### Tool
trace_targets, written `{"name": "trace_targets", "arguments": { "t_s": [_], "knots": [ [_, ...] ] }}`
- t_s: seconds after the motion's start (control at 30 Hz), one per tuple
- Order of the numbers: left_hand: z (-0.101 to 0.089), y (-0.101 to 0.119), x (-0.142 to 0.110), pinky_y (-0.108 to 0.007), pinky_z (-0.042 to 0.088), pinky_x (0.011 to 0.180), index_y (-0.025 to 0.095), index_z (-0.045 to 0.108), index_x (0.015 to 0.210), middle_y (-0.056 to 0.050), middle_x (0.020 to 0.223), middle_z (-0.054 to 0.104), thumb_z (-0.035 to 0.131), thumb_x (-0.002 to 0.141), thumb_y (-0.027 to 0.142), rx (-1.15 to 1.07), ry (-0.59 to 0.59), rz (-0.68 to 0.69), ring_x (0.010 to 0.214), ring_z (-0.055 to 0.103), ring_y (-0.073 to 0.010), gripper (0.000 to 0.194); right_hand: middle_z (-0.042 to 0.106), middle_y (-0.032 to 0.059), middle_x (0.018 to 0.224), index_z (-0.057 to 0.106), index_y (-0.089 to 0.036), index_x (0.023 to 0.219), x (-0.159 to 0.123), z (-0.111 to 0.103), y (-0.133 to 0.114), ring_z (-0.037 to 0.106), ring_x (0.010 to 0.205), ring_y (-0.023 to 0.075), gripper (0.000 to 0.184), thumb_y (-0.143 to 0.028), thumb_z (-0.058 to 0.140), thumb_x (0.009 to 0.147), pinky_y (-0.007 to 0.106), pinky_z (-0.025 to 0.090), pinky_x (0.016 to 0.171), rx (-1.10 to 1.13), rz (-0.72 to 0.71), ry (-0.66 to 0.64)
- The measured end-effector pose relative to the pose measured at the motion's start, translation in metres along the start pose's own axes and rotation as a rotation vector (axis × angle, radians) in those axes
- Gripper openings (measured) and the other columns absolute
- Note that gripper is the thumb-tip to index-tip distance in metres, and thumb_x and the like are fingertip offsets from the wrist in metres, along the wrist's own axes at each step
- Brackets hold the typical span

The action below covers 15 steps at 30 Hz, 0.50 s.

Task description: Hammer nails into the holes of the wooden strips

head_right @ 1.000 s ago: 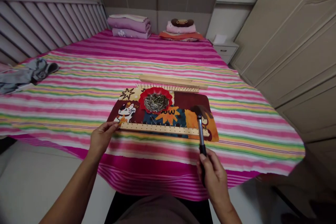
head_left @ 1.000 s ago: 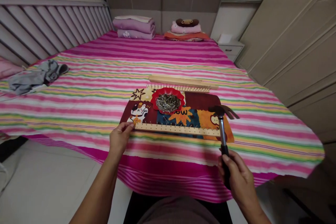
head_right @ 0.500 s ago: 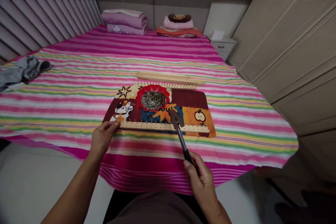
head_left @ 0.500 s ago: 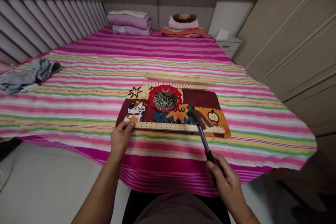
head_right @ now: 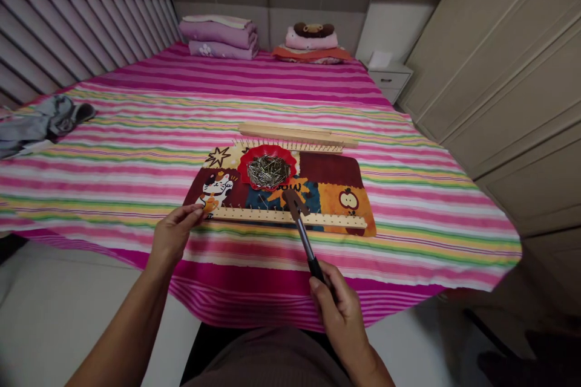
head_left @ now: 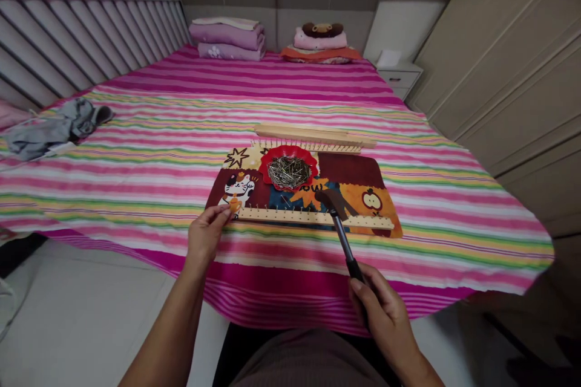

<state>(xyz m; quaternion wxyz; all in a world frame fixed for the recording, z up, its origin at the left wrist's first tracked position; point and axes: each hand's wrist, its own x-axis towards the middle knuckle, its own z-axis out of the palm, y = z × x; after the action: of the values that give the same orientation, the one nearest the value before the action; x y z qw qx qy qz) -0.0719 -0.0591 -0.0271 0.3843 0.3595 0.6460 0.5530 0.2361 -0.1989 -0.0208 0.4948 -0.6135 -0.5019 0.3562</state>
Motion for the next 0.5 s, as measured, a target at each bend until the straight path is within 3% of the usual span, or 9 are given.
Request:
{"name": "trace_targets", "arguments": {
  "t_s": [0.17, 0.33, 0.5],
  "knots": [
    [0.016, -0.003, -0.002, -0.031, 0.049, 0.083, 0.019, 0.069, 0.079, -0.003, 0.081, 0.072, 0.069, 0.062, 0.036, 0.192, -0.008, 0.040, 0.080, 0.065, -0.0179, 0.025, 0.070, 0.0003, 0.080, 0.066, -0.023, 0.104, -0.002, 0.004, 0.000, 0.065, 0.072, 0.0142, 0.025, -0.036, 0.058, 0.085, 0.019, 0.051, 0.065, -0.047, -0.072, -0.086],
    [0.014, 0.004, -0.001, -0.028, 0.048, 0.079, 0.021, 0.069, 0.076, -0.001, 0.080, 0.073, 0.064, 0.068, 0.033, 0.444, 0.009, 0.080, 0.080, 0.066, -0.0190, 0.015, 0.071, 0.0020, 0.086, 0.066, -0.022, 0.105, -0.003, 0.008, -0.004, 0.067, 0.080, 0.0165, 0.025, -0.036, 0.057, 0.086, 0.021, 0.052, 0.069, -0.069, -0.069, -0.139],
    [0.015, 0.003, -0.002, -0.027, 0.048, 0.079, 0.022, 0.069, 0.078, 0.000, 0.084, 0.074, 0.063, 0.070, 0.032, 0.509, -0.015, 0.129, 0.082, 0.066, -0.0187, 0.014, 0.070, 0.0015, 0.081, 0.066, -0.020, 0.104, -0.001, 0.013, -0.006, 0.065, 0.073, 0.0151, 0.025, -0.035, 0.056, 0.087, 0.020, 0.051, 0.065, -0.068, -0.065, -0.181]
  ]
}}
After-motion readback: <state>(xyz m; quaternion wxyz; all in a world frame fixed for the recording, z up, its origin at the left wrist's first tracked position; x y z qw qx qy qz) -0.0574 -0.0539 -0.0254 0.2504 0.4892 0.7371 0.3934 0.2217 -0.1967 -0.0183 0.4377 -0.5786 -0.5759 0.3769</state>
